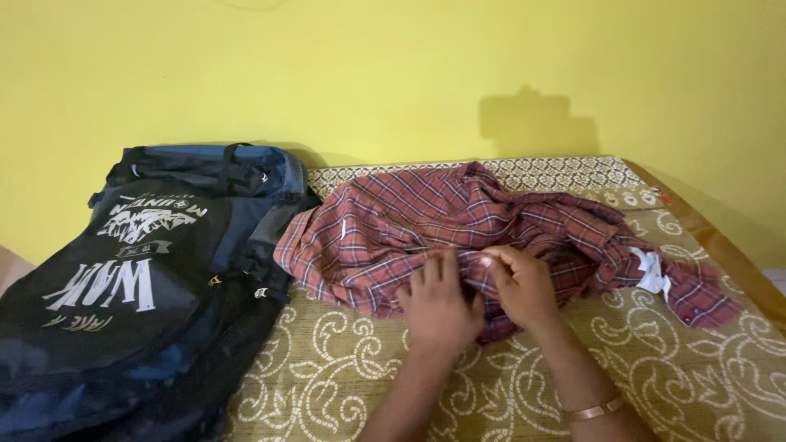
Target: The person folds a red plaid shirt on a bed. They smooth the fabric, fold the sleeves inward, and fold the shirt in half. The shirt remains on the bed next to a black backpack.
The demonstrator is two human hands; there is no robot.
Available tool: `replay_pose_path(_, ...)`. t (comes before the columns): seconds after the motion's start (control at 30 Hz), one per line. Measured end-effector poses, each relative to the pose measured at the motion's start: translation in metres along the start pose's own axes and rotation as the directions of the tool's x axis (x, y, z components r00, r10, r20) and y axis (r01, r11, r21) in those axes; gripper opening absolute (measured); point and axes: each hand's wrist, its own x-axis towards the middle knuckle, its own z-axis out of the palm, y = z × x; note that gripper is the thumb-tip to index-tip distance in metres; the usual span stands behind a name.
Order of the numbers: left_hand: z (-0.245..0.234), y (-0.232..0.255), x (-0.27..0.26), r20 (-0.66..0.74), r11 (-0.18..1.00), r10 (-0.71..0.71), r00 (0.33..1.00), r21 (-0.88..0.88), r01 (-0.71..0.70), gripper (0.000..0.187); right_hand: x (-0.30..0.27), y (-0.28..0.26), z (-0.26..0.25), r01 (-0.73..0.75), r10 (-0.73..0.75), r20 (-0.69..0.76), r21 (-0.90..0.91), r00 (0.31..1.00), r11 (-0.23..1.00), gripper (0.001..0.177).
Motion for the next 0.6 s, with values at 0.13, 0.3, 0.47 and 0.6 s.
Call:
replay_pose_path(0.13, 0.031, -0.031, 0.016, -0.152, 0.990, -0.123, 0.981, 0.055, 0.132, 0.086, 0.001, -0.013, -0.010, 0.062, 0.028, 0.221, -0.392, 0.975, 0.918, 0.065)
replay_pose_path(0.3, 0.044, -0.070, 0.029, -0.648, 0.977, 0.036, 0.761, 0.181, 0.108, 0.060, 0.005, -0.004, -0.020, -0.044, 0.076, 0.021, -0.652, 0.997, 0.757, 0.074)
replay_pose_path(0.47, 0.024, -0.082, 0.035, -0.829, 0.986, 0.010, 0.559, 0.101, 0.133, 0.063, 0.005, 0.032, -0.049, -0.026, -0.254, -0.434, -0.544, 0.864, 0.839, 0.054)
replay_pose_path(0.6, -0.006, -0.106, 0.030, -0.882, 0.985, -0.137, 0.451, -0.074, 0.154, 0.064, 0.005, 0.057, -0.076, -0.142, -0.247, -0.631, -0.499, 0.736, 0.855, 0.046)
